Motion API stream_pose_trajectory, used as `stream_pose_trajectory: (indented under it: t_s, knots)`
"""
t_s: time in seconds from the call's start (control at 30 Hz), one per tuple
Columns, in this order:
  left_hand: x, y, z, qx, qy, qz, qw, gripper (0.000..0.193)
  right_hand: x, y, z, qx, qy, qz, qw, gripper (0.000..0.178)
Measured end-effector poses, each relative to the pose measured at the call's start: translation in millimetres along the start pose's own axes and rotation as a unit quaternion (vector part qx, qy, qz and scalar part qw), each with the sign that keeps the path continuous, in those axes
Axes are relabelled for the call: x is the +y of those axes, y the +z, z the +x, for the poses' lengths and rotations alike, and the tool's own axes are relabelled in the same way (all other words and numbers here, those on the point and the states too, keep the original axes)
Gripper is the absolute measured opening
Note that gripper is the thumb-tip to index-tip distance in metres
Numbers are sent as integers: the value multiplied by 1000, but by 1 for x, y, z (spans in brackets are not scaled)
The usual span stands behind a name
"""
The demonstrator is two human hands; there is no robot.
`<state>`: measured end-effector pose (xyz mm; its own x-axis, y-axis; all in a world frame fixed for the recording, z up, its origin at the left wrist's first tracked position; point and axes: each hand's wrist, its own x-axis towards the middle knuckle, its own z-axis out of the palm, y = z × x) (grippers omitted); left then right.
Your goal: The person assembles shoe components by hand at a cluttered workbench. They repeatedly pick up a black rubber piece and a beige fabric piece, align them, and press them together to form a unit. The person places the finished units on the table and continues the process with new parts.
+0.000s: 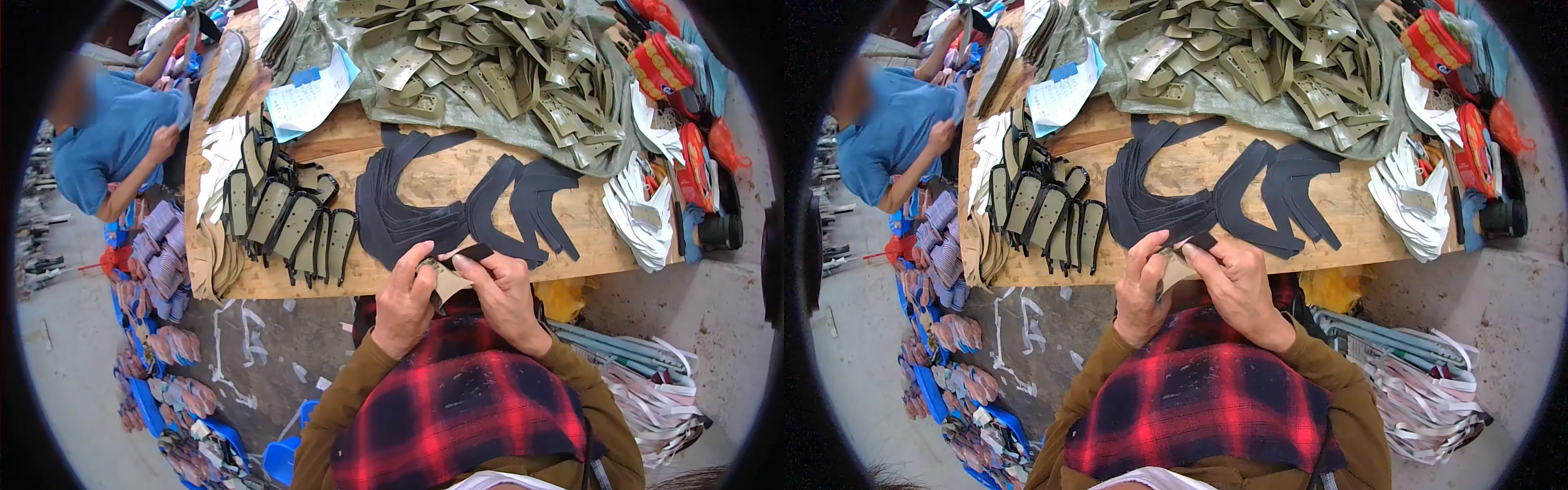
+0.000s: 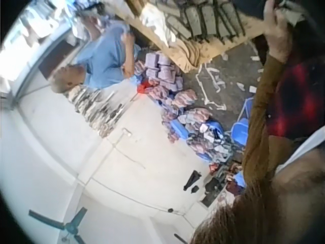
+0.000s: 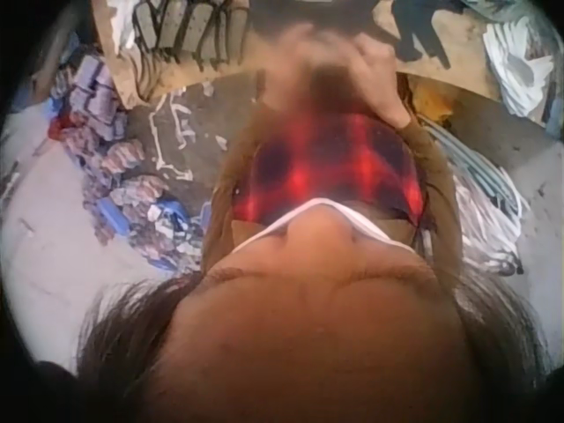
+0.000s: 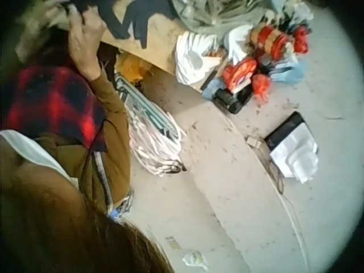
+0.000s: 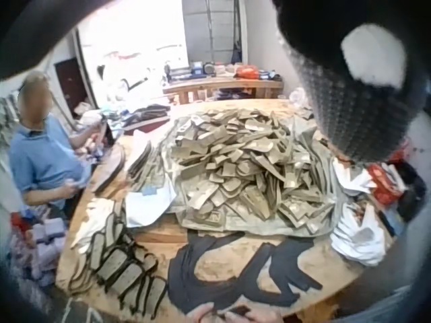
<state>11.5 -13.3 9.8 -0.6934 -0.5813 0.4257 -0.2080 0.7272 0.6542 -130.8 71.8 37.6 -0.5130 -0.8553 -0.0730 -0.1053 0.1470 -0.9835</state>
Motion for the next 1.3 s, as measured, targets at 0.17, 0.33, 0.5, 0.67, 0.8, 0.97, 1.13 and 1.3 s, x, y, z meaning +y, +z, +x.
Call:
stream_pose_trajectory:
  t_s: [0.17,0.33,0.5,0.67,0.8,0.97,1.13,1.3]
  knots:
    - [-2,3,0,4,8,26,1000,33,-5,-1,-2,8,24,62,998,20]
    - [-10,9,-5,-12,22,66,997,30,0,-7,-3,-12,81,114,990,23]
    - [-7,10,-1,-31,14,87,996,27,-5,-11,-4,-16,124,180,976,29]
    - [-7,9,1,-46,-22,82,995,29,-20,-20,-8,-13,118,214,970,34]
    - [0,2,13,-45,-64,34,996,20,-31,-41,-1,23,76,268,960,37]
    - [16,-6,24,-109,-143,-192,965,21,22,-40,24,-160,81,214,960,24]
    - [25,-18,24,-231,-258,-343,873,24,18,-37,21,-181,162,288,926,9]
    - [21,-24,20,-309,-305,-429,792,27,10,-42,21,-221,199,306,904,15]
